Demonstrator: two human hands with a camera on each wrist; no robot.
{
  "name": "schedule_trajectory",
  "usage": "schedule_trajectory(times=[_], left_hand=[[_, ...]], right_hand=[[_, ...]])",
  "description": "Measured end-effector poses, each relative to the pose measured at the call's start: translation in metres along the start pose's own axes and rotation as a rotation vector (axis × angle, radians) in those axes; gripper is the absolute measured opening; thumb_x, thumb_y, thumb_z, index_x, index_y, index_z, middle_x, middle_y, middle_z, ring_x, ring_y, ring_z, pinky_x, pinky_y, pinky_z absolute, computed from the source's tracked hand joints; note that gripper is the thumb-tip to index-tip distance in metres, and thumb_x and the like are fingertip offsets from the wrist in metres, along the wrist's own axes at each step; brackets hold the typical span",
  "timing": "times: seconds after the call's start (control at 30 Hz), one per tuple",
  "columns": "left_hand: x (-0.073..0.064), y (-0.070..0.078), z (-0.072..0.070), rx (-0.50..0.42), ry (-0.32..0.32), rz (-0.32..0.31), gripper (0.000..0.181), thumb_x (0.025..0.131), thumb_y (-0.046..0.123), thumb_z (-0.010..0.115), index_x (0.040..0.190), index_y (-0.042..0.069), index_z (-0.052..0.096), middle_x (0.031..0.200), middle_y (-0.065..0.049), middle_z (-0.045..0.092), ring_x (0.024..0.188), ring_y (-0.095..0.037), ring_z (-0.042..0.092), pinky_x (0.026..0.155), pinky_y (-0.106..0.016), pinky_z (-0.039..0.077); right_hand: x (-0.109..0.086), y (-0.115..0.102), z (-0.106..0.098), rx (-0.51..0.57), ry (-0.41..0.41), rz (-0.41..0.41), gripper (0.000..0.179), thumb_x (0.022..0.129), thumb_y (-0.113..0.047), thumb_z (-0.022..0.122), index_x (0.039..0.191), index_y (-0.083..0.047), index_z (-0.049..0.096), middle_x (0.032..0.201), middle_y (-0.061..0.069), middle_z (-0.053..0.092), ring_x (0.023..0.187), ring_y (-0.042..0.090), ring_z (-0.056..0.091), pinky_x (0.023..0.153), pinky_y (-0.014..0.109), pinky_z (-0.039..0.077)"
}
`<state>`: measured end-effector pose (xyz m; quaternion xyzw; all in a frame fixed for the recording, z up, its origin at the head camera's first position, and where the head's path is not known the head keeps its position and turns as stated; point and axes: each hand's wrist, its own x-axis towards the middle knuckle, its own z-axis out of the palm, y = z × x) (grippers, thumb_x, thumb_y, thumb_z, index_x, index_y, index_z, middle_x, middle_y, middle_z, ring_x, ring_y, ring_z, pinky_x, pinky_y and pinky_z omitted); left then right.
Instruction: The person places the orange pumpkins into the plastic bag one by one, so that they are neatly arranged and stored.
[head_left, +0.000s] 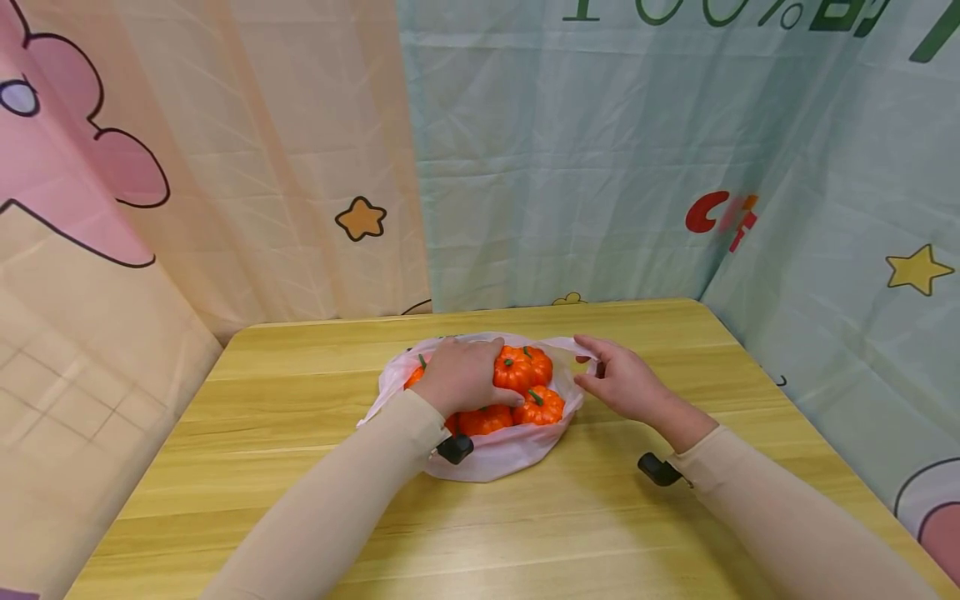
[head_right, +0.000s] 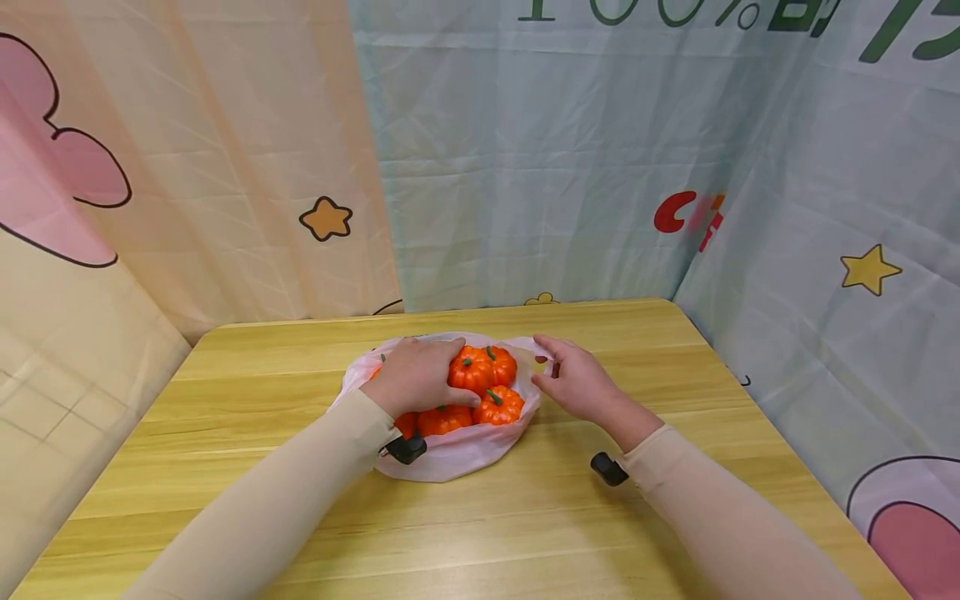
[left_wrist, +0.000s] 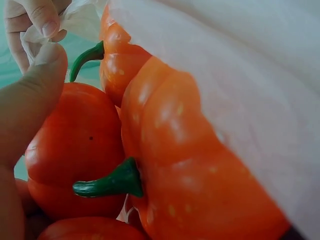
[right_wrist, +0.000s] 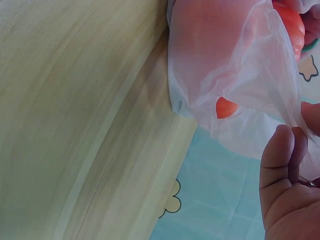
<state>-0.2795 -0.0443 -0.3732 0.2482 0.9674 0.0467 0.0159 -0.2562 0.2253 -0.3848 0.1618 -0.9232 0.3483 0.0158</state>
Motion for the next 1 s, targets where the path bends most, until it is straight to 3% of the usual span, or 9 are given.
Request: schedule_trajectory(times=[0.17,0.53,0.67,0.83,1.0], left_hand=[[0.001,0.000,0.000,0.035,-0.009,0.008,0.098,0.087,0.075,0.068,0.160,0.014,0.046,0.152,-0.004,0.062,0.135,-0.029,0.063,0.120,-0.054,0.041],[0.004,0.000,0.000,0.006,-0.009,-0.003,0.100,0.084,0.075,0.072,0.160,0.014,0.047,0.153,-0.004,0.061,0.135,-0.030,0.061,0.121,-0.053,0.040],[0.004,-0.003,-0.002,-0.044,-0.011,0.013,0.100,0.085,0.072,0.073,0.161,0.014,0.045,0.156,-0.002,0.058,0.136,-0.030,0.061,0.121,-0.052,0.040],[0.001,-0.008,-0.010,-0.128,0.004,0.049,0.094,0.089,0.067,0.073,0.161,0.014,0.043,0.160,-0.002,0.053,0.143,-0.025,0.056,0.129,-0.054,0.028],[-0.009,-0.019,-0.021,-0.180,0.058,0.084,0.083,0.096,0.059,0.069,0.161,0.014,0.044,0.162,-0.003,0.051,0.149,-0.022,0.050,0.132,-0.055,0.022]], right_hand=[[0.001,0.000,0.000,0.005,0.000,0.004,0.063,0.097,-0.005,0.071,0.154,0.007,0.046,0.128,0.027,0.071,0.078,0.019,0.052,0.062,0.023,0.046],[0.002,0.002,-0.001,0.001,0.004,-0.003,0.063,0.097,-0.004,0.071,0.153,0.007,0.047,0.128,0.028,0.070,0.078,0.019,0.052,0.062,0.023,0.046],[0.002,0.003,-0.002,0.000,0.008,-0.010,0.062,0.097,-0.005,0.071,0.153,0.008,0.047,0.128,0.029,0.070,0.078,0.019,0.052,0.062,0.023,0.046],[0.001,0.005,-0.003,0.001,0.017,0.001,0.062,0.097,-0.005,0.071,0.153,0.008,0.047,0.128,0.029,0.070,0.081,0.020,0.052,0.064,0.023,0.045],[-0.002,0.007,-0.004,0.028,0.022,0.013,0.063,0.099,-0.010,0.071,0.154,0.006,0.045,0.129,0.028,0.066,0.079,0.019,0.055,0.060,0.024,0.048]])
